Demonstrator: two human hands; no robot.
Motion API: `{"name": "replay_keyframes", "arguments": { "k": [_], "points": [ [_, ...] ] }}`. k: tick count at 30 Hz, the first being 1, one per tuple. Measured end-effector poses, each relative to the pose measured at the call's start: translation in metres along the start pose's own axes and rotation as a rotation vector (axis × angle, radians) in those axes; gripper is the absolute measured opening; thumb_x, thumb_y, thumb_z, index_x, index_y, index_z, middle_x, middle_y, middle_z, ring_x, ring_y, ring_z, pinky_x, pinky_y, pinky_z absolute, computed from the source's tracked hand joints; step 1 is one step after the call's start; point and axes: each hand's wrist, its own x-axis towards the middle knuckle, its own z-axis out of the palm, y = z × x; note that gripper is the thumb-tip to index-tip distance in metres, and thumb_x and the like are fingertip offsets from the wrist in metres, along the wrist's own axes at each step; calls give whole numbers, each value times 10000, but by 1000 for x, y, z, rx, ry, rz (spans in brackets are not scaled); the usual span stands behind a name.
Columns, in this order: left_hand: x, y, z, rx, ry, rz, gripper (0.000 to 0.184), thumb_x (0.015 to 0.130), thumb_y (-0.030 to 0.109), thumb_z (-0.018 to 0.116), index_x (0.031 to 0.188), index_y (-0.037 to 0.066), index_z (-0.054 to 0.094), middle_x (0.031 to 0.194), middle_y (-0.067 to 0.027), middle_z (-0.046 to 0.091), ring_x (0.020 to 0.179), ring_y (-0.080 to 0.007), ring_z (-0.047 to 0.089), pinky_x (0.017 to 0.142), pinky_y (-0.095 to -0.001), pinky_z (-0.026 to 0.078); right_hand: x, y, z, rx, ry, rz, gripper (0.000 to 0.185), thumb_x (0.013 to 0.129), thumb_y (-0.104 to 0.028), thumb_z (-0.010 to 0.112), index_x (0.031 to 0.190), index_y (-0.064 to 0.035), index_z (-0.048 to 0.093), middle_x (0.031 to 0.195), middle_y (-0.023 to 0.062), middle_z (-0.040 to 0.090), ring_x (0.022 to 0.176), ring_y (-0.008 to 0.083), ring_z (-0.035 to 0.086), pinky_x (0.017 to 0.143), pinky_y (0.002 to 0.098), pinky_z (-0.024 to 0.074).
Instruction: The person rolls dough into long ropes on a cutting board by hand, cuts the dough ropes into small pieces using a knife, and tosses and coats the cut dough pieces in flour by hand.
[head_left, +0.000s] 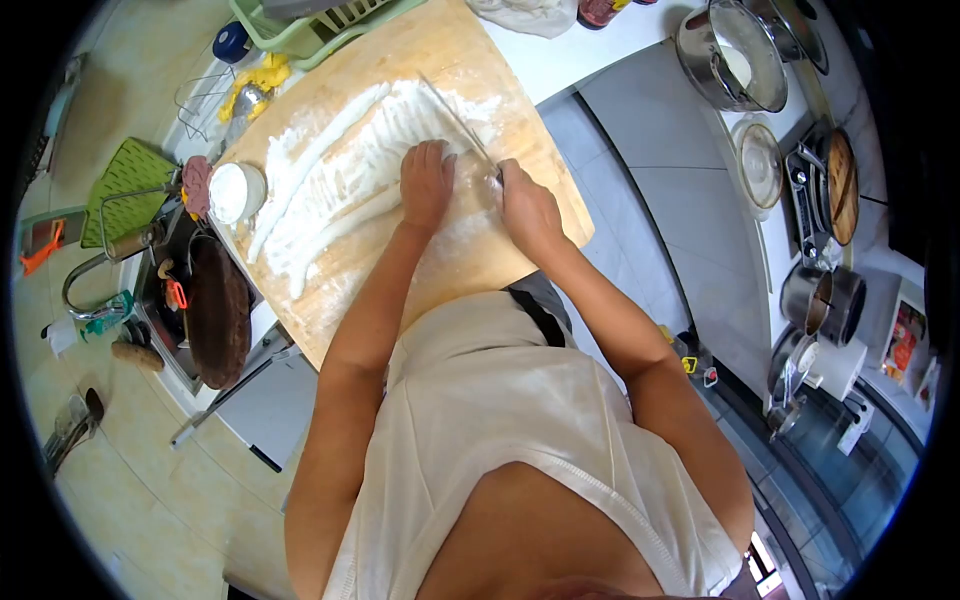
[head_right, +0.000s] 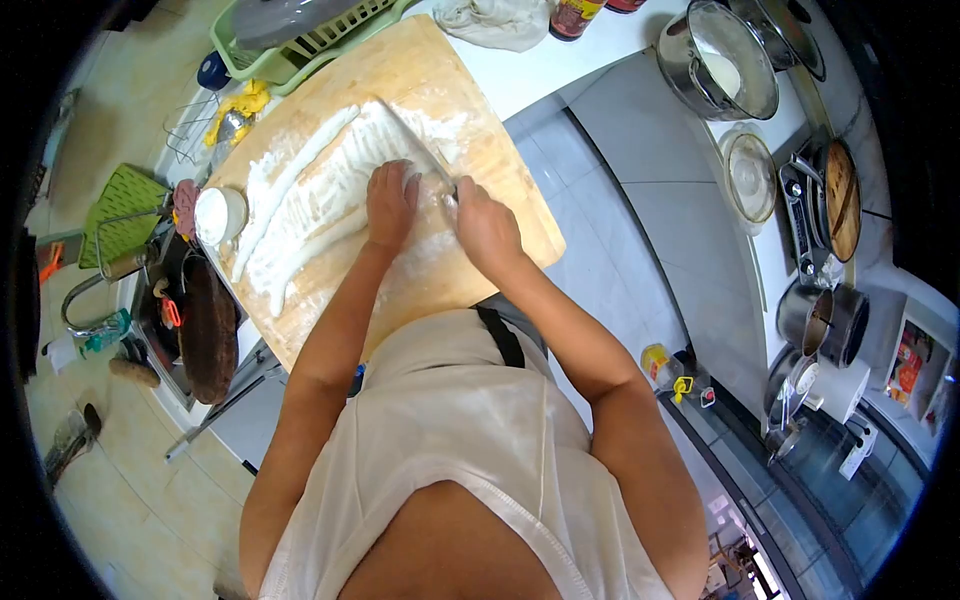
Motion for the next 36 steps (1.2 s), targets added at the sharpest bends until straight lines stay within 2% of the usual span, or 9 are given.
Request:
{"name": "replay_keyframes", "arguments": {
  "k": [2, 6, 12, 18, 21, 24, 30, 36],
  "points": [
    [0, -4, 0, 16, -1, 17, 206, 843, 96, 663, 1031, 24, 617, 1032, -145, 607, 973, -344, 569, 868, -453, 469, -16, -6, -2, -95, -11, -63, 199, 930, -177, 565, 985, -8, 476, 828, 221, 630, 681, 415, 662, 598, 498, 546],
    [4, -2, -2, 10, -51, -12, 184, 831, 85, 667, 993, 21, 607, 1014, -138, 606, 967, -340, 568, 866, -451, 468, -25, -9, 6, -169, -15, -85, 153, 910, -106, 558, 987, -1, 478, 796, 209, 620, 635, 367, 677, 533, 446, 557],
    [7, -1, -3, 16, -31, 16, 184, 818, 82, 679, 977, 23, 608, 996, -132, 605, 964, -342, 567, 870, -450, 463, -11, -8, 19, -212, -41, -57, 139, 918, -89, 535, 998, 10, 477, 830, 242, 633, 645, 385, 681, 553, 446, 565],
    [-5, 0, -13, 97, 85, -40, 256, 828, 103, 680, 1064, 19, 625, 1032, -138, 616, 990, -334, 572, 893, -470, 458, 17, -6, 32, -150, -10, -60, 161, 930, -127, 539, 1005, 1, 478, 853, 254, 639, 678, 397, 679, 588, 471, 562],
    [-16, -1, -14, 28, 43, -15, 280, 825, 102, 676, 1089, 20, 630, 1042, -142, 615, 992, -338, 571, 893, -469, 458, 7, -15, 16, -87, 2, -49, 172, 929, -141, 551, 1005, -4, 480, 842, 249, 636, 678, 404, 671, 593, 483, 555],
    [-24, 0, -12, 53, 62, 49, 240, 810, 86, 673, 1037, 23, 629, 1045, -141, 609, 984, -344, 568, 887, -464, 461, -21, -24, 8, -122, -16, -110, 182, 924, -139, 563, 1008, 0, 481, 825, 244, 629, 669, 409, 665, 584, 490, 549],
    [-29, 0, -8, 16, 31, 64, 186, 779, 65, 678, 946, 27, 604, 1055, -147, 602, 970, -351, 565, 864, -467, 470, -40, -23, 17, -155, -67, -58, 192, 918, -116, 555, 1033, 20, 483, 825, 239, 629, 652, 400, 667, 566, 472, 558],
    [-30, -2, -10, 27, 65, 104, 180, 785, 48, 667, 956, 25, 615, 1069, -155, 605, 1000, -349, 573, 882, -464, 476, -29, -14, 36, -137, -68, -44, 188, 941, -133, 527, 1042, 20, 486, 858, 260, 645, 703, 424, 673, 622, 492, 557]
  ]
}}
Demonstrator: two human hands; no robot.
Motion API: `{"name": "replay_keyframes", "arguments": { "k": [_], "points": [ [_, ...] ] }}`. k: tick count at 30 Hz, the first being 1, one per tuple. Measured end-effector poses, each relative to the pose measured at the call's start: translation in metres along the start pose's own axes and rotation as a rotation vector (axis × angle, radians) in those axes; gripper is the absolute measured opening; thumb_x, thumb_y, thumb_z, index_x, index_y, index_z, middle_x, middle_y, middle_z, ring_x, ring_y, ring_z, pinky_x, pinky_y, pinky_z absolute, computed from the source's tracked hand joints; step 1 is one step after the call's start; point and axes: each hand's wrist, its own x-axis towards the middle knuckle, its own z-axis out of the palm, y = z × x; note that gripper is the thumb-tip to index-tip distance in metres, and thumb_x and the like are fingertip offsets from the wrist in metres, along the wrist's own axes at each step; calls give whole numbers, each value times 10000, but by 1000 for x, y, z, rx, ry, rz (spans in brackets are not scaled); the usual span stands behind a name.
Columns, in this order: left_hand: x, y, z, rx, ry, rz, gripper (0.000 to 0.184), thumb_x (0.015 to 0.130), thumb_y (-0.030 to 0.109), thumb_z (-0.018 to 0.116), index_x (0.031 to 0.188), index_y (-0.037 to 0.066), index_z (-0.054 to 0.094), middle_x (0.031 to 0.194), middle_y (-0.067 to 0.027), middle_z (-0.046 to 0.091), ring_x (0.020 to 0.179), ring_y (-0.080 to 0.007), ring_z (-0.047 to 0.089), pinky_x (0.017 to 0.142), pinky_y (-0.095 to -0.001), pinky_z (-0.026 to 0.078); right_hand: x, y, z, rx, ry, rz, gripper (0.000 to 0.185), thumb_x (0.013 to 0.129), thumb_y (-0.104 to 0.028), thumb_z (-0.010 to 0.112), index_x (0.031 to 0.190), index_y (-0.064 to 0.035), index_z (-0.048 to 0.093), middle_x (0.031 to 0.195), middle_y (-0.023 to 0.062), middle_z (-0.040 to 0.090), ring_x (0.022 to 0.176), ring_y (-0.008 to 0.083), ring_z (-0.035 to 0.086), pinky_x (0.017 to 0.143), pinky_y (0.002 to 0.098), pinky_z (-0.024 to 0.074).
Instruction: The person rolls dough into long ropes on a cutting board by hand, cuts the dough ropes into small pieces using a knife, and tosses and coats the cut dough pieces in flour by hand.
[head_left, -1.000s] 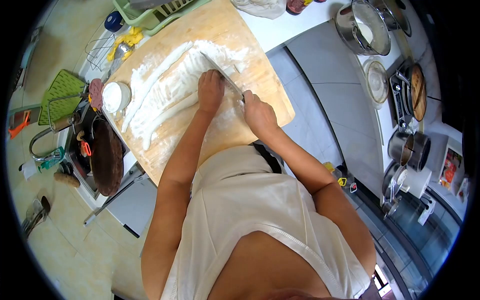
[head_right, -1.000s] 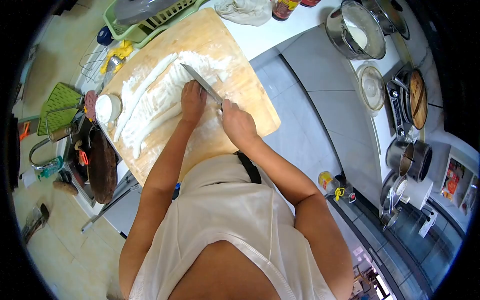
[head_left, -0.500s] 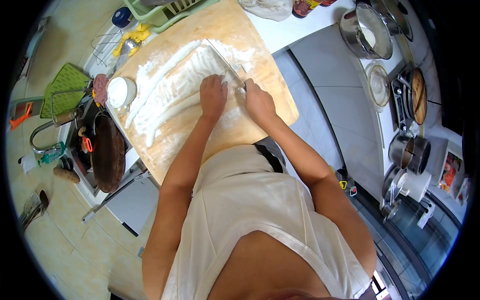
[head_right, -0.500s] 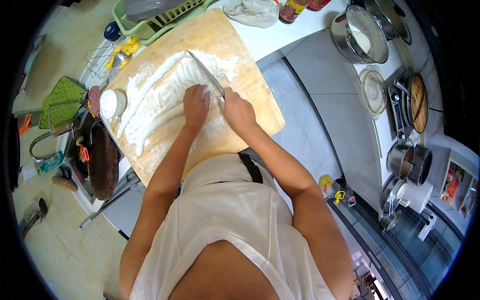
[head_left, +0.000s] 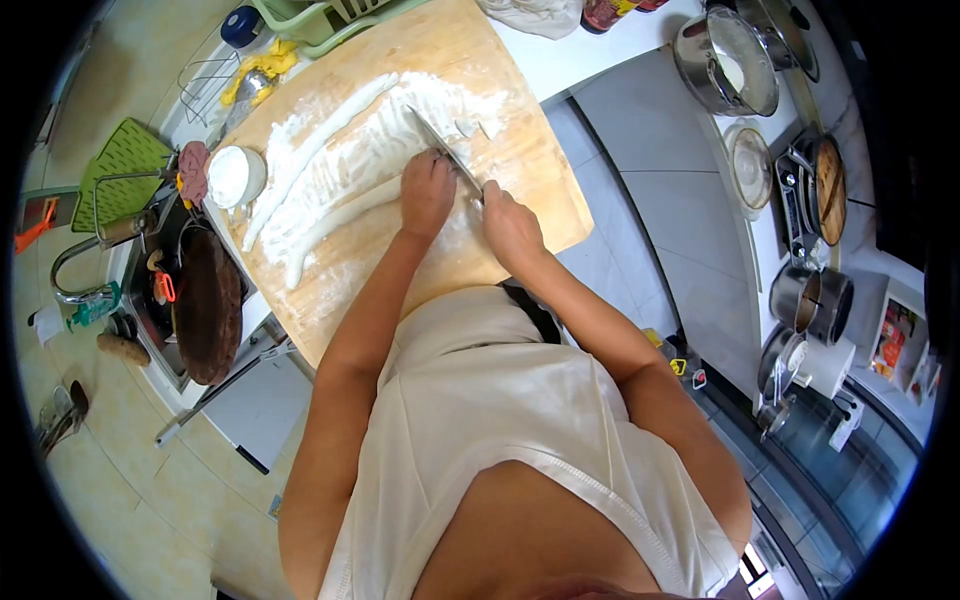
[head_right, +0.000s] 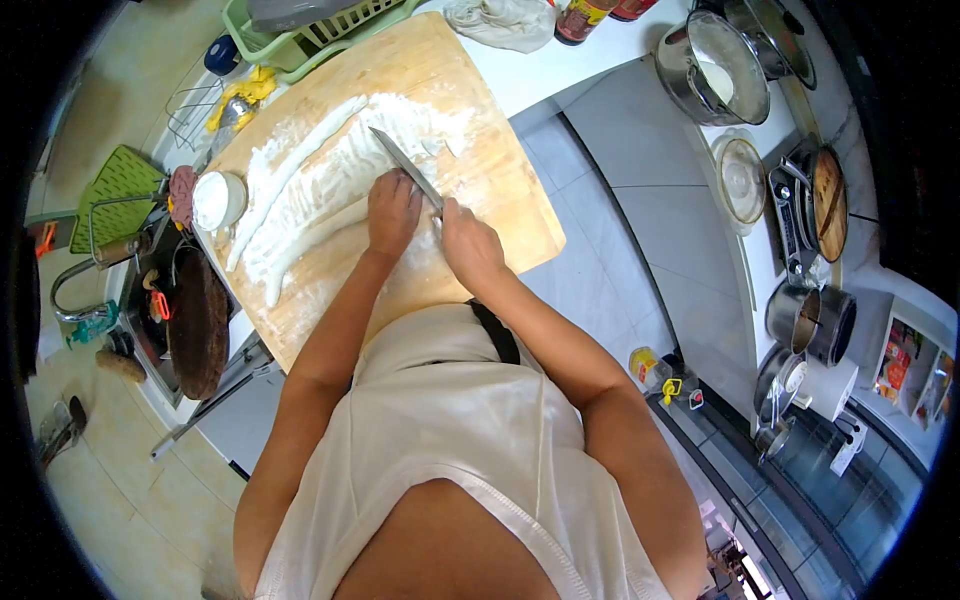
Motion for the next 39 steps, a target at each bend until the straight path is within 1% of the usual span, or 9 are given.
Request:
{"name": "replay_keyframes", "arguments": {
  "k": [7, 9, 14, 18, 23, 27, 30, 32, 39],
  "points": [
    [-4, -11, -16, 40, -11, -46, 275, 818, 66, 662, 1081, 7, 608, 1085, -170, 614, 1047, -363, 570, 932, -464, 459, 30, -9, -9, 158, 42, 64, 194, 927, -126, 534, 1031, 22, 463, 899, 293, 652, 767, 476, 642, 694, 549, 504],
    [1, -17, -19, 34, -33, -77, 311, 824, 59, 662, 1119, -15, 598, 1101, -186, 611, 1053, -378, 560, 943, -471, 448, 25, -11, -15, 124, 61, -7, 196, 942, -155, 542, 1022, 9, 472, 861, 269, 642, 722, 446, 655, 656, 517, 535],
    [9, -26, -16, 33, -77, -136, 223, 815, 78, 674, 1010, 0, 598, 1045, -162, 607, 1010, -361, 559, 909, -455, 455, -2, -21, -16, -9, 29, -112, 166, 928, -117, 537, 1011, 13, 476, 795, 228, 620, 642, 393, 666, 556, 467, 550],
    [12, -24, -20, -5, -36, -125, 179, 795, 85, 688, 926, 11, 591, 1014, -144, 602, 980, -349, 560, 894, -450, 455, -2, -23, -12, 11, 1, -77, 165, 927, -106, 530, 1016, 20, 472, 816, 248, 630, 665, 419, 659, 591, 485, 544],
    [11, -28, -20, 0, -83, -134, 205, 799, 90, 694, 963, 11, 602, 1028, -144, 600, 980, -344, 561, 891, -449, 453, 5, -23, -10, 64, -53, -36, 190, 926, -126, 542, 1009, 23, 459, 846, 287, 640, 727, 462, 651, 652, 537, 523],
    [6, -27, -25, 80, 36, -111, 240, 824, 113, 695, 1024, 7, 615, 1068, -149, 606, 1008, -350, 562, 916, -461, 444, 19, -29, 0, 47, -74, -22, 138, 927, -63, 478, 1030, 28, 482, 867, 272, 647, 770, 433, 677, 684, 498, 555],
    [-7, -26, -34, 83, -16, -252, 260, 838, 133, 698, 1049, 6, 614, 1093, -157, 617, 1048, -358, 565, 956, -465, 434, 34, -25, 15, 43, -34, -26, 141, 930, -68, 478, 1038, 23, 480, 871, 271, 647, 772, 434, 676, 684, 498, 554],
    [-13, -27, -35, 51, -24, -194, 250, 837, 128, 698, 1039, 7, 615, 1080, -159, 619, 1044, -356, 567, 952, -460, 440, 39, -29, 17, 58, 3, -25, 142, 930, -70, 478, 1039, 21, 478, 876, 272, 648, 778, 435, 676, 690, 501, 553],
    [-22, -25, -38, 54, -15, -82, 209, 788, 76, 702, 967, 15, 614, 1021, -143, 606, 976, -343, 563, 871, -453, 473, -18, -44, -3, 10, -1, -93, 128, 917, -53, 488, 1016, 28, 480, 838, 253, 627, 675, 418, 672, 589, 478, 560]
  ]
}}
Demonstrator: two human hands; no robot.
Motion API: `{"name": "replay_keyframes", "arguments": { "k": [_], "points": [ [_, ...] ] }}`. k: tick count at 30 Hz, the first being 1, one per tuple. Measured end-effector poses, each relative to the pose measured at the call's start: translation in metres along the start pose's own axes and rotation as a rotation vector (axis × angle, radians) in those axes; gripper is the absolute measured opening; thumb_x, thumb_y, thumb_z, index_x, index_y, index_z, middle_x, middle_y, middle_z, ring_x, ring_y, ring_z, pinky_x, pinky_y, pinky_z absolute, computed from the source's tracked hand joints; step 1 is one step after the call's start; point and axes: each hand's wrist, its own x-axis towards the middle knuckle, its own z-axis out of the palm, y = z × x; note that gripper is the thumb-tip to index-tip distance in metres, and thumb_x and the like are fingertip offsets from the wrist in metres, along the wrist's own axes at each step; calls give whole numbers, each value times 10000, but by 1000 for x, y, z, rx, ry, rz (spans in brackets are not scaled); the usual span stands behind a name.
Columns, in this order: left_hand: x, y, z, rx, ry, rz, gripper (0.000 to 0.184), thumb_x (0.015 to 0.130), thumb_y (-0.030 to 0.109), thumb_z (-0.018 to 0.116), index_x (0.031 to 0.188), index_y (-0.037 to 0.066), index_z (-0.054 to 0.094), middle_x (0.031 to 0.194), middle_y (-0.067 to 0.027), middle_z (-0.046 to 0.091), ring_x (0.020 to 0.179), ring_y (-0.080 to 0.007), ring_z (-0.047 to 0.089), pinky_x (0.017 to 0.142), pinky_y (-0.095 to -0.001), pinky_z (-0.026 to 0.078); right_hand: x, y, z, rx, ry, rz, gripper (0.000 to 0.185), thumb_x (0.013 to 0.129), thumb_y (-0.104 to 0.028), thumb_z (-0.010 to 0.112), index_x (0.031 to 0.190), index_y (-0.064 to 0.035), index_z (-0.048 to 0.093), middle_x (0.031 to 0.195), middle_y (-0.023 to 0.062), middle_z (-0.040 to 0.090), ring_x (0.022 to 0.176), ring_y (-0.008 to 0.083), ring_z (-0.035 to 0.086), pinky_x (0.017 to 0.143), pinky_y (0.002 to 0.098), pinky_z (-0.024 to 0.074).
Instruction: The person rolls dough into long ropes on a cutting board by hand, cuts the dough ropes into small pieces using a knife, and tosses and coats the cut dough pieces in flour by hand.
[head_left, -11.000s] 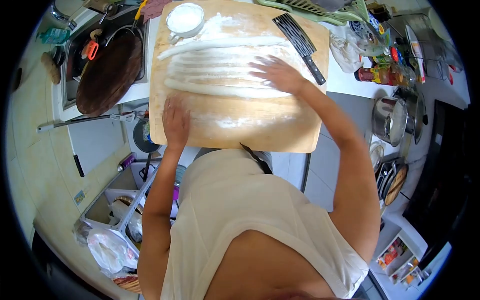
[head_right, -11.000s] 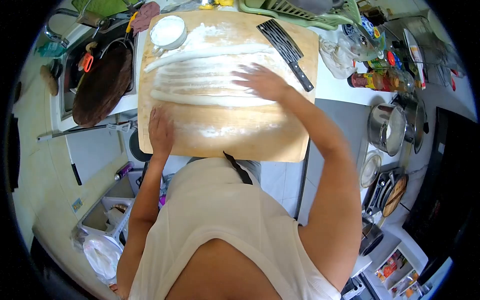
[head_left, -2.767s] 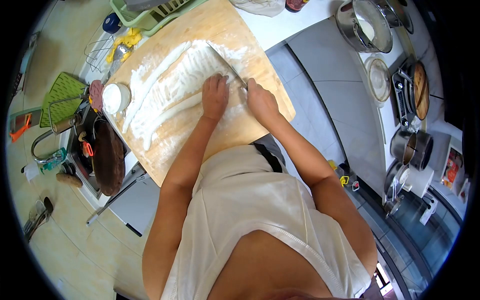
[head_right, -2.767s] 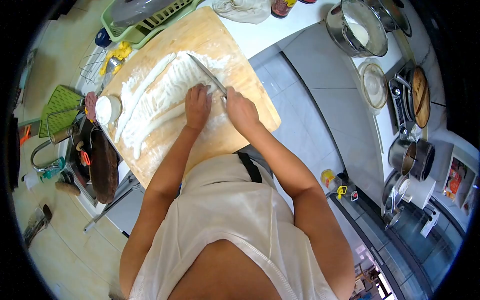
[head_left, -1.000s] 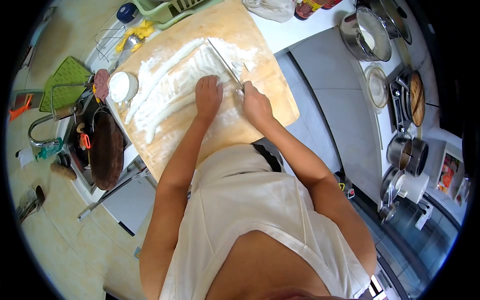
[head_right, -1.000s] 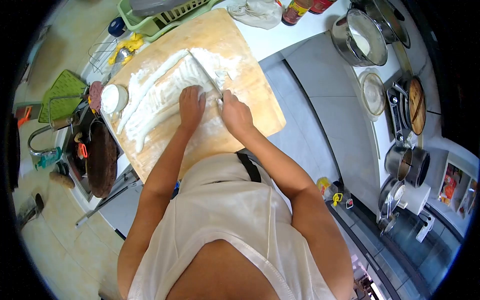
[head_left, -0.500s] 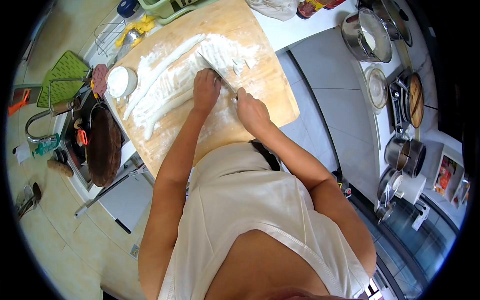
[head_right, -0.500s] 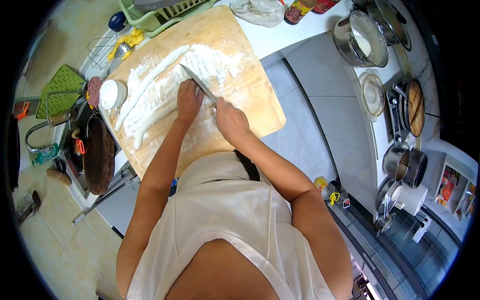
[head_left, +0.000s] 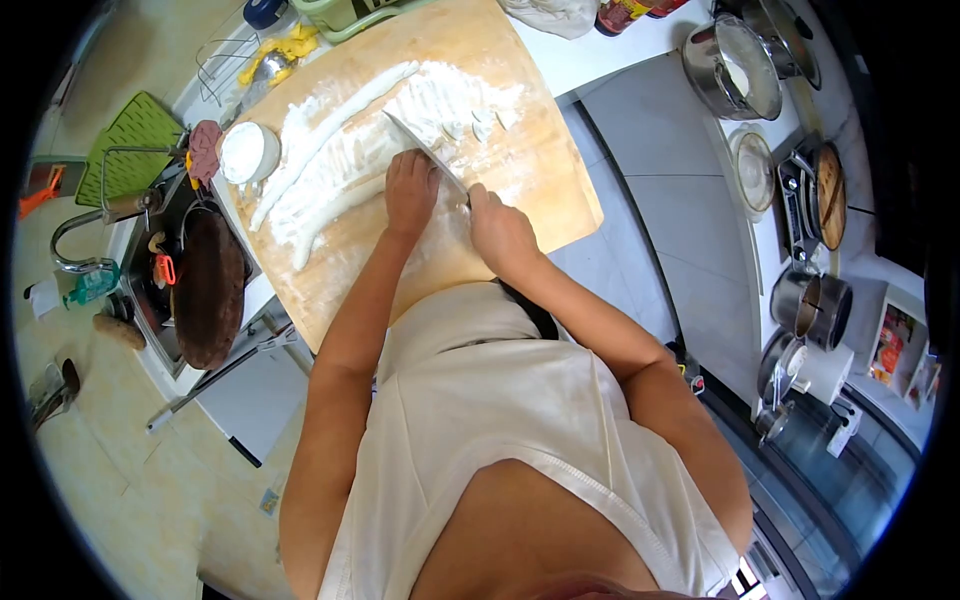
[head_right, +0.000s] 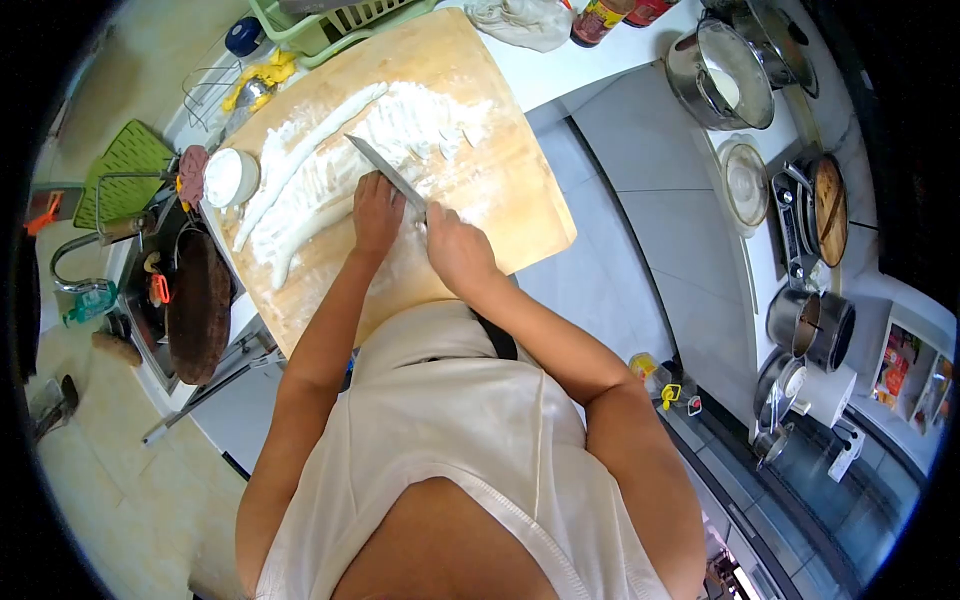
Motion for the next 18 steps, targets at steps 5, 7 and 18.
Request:
{"name": "replay_keyframes", "arguments": {
  "k": [5, 7, 18],
  "points": [
    [-3, 0, -2, -5, 5, 60, 199, 761, 69, 706, 928, 29, 605, 1026, -145, 595, 963, -343, 561, 857, -447, 480, -9, -6, 12, -4, -44, 69, 168, 921, -107, 520, 1016, 18, 458, 848, 278, 629, 690, 448, 652, 628, 523, 537],
    [-4, 0, -2, -13, -12, 67, 203, 760, 66, 704, 939, 32, 614, 1035, -146, 594, 969, -342, 561, 863, -448, 481, -8, -5, 16, -5, -41, 75, 157, 925, -102, 506, 1017, 16, 459, 856, 284, 632, 698, 448, 655, 629, 524, 538],
    [-6, -20, -17, -128, 53, -60, 270, 777, 34, 671, 1043, 30, 629, 1047, -157, 620, 1032, -357, 574, 909, -442, 468, 38, -2, 25, 18, 104, 7, 129, 937, -94, 482, 1011, 12, 479, 840, 263, 636, 658, 413, 670, 574, 480, 557]
  ]
}}
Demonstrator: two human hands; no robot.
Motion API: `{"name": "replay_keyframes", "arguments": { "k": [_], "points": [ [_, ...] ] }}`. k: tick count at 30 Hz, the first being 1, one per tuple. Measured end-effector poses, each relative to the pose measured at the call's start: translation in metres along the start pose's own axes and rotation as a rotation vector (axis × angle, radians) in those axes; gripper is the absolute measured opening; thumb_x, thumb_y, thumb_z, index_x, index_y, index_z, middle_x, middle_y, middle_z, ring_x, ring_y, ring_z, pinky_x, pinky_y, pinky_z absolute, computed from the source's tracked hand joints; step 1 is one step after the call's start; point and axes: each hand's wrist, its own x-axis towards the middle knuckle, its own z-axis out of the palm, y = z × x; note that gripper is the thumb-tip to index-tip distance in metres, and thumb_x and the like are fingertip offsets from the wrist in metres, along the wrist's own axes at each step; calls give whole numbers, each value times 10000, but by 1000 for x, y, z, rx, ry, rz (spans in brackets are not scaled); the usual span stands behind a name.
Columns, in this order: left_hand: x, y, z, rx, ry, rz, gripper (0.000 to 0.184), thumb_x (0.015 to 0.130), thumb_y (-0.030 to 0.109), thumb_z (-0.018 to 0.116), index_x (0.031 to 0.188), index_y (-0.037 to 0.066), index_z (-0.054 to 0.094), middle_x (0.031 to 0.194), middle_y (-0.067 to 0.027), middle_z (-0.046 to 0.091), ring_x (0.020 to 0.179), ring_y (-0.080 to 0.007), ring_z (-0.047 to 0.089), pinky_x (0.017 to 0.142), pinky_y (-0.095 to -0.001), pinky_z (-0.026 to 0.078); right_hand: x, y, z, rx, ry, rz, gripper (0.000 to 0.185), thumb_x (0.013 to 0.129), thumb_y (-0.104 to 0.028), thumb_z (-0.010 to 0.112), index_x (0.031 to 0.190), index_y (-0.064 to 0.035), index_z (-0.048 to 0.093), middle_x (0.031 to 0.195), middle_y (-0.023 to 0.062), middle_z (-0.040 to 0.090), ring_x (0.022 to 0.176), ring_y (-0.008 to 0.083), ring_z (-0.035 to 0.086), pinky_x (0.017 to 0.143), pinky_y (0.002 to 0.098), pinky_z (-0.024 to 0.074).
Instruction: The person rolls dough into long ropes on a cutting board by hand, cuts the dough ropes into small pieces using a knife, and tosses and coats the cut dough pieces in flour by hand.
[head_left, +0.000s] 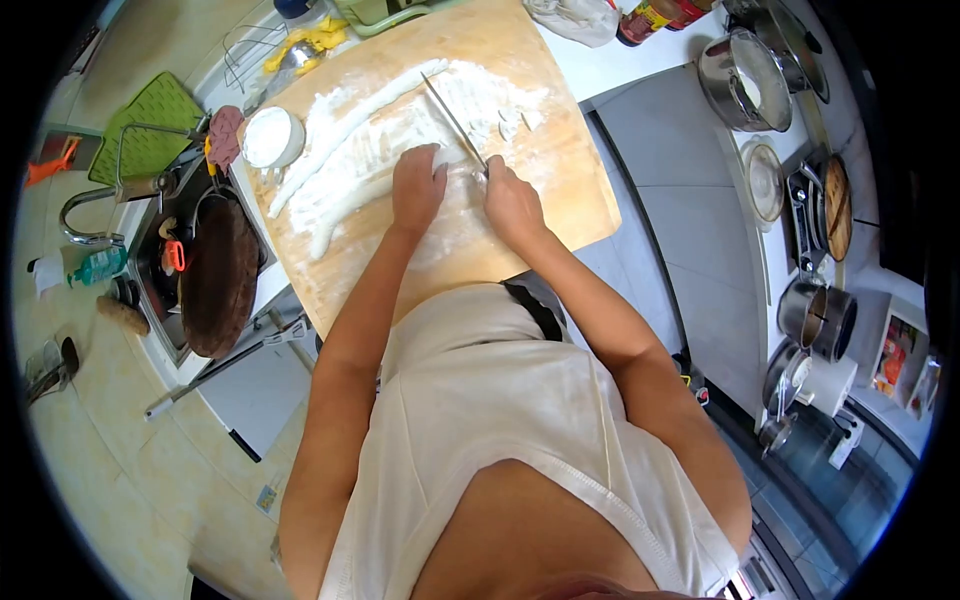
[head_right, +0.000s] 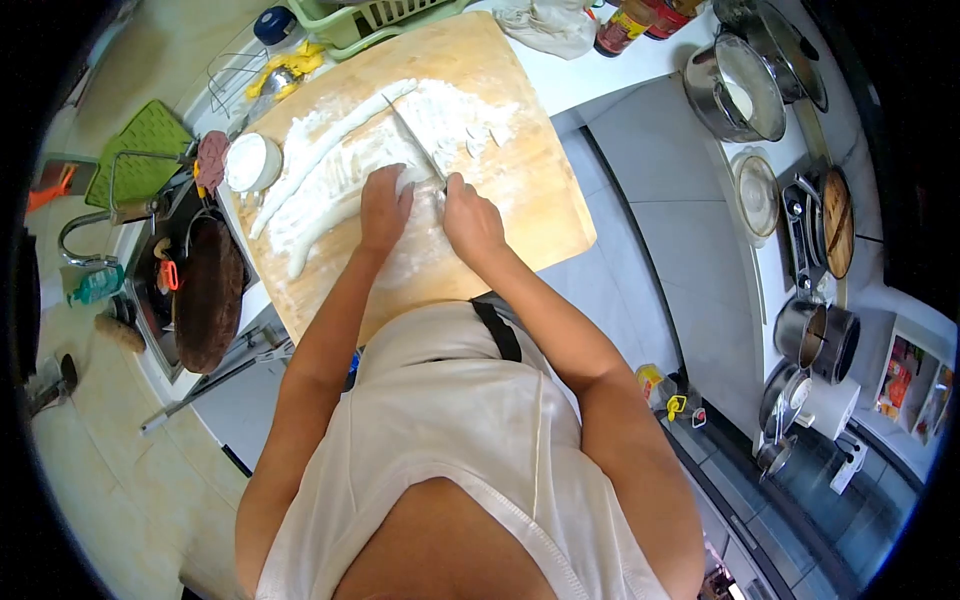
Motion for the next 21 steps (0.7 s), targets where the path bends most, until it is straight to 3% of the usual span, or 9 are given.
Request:
{"name": "replay_keyframes", "arguments": {
  "k": [9, 11, 14, 17, 21],
  "points": [
    [14, -12, 0, 14, -41, 9, 208, 748, 22, 674, 933, 19, 580, 904, -145, 564, 895, -353, 545, 831, -459, 459, -28, -25, -4, -45, -122, 20, 170, 919, -95, 524, 1023, 24, 462, 847, 281, 634, 703, 440, 662, 632, 503, 544],
    [14, -14, -1, 36, -61, 7, 202, 756, 36, 680, 932, 21, 582, 924, -143, 572, 917, -349, 550, 836, -455, 462, -26, -25, -2, -77, -109, -8, 122, 937, -67, 480, 1012, 30, 479, 843, 271, 637, 681, 406, 681, 598, 465, 567],
    [12, -16, 1, 53, -45, 8, 204, 777, 62, 692, 953, 23, 596, 967, -141, 589, 950, -342, 556, 844, -451, 465, -13, -23, 7, -80, -147, 16, 148, 935, -75, 486, 1033, 35, 480, 871, 283, 642, 701, 416, 682, 609, 479, 563],
    [6, -13, -5, 84, 9, -54, 222, 797, 86, 703, 991, 25, 615, 1015, -141, 605, 975, -338, 562, 858, -450, 466, 9, -17, 10, 31, -154, 52, 161, 933, -106, 484, 1020, 27, 455, 881, 314, 642, 781, 482, 655, 687, 554, 520],
    [-9, -16, -14, 112, -22, -40, 267, 844, 78, 692, 1097, 15, 633, 1095, -153, 632, 1043, -352, 575, 907, -433, 469, 13, -17, -1, 37, -68, 41, 152, 935, -106, 485, 1013, 23, 460, 864, 297, 642, 744, 467, 655, 658, 544, 525]
  ]
}}
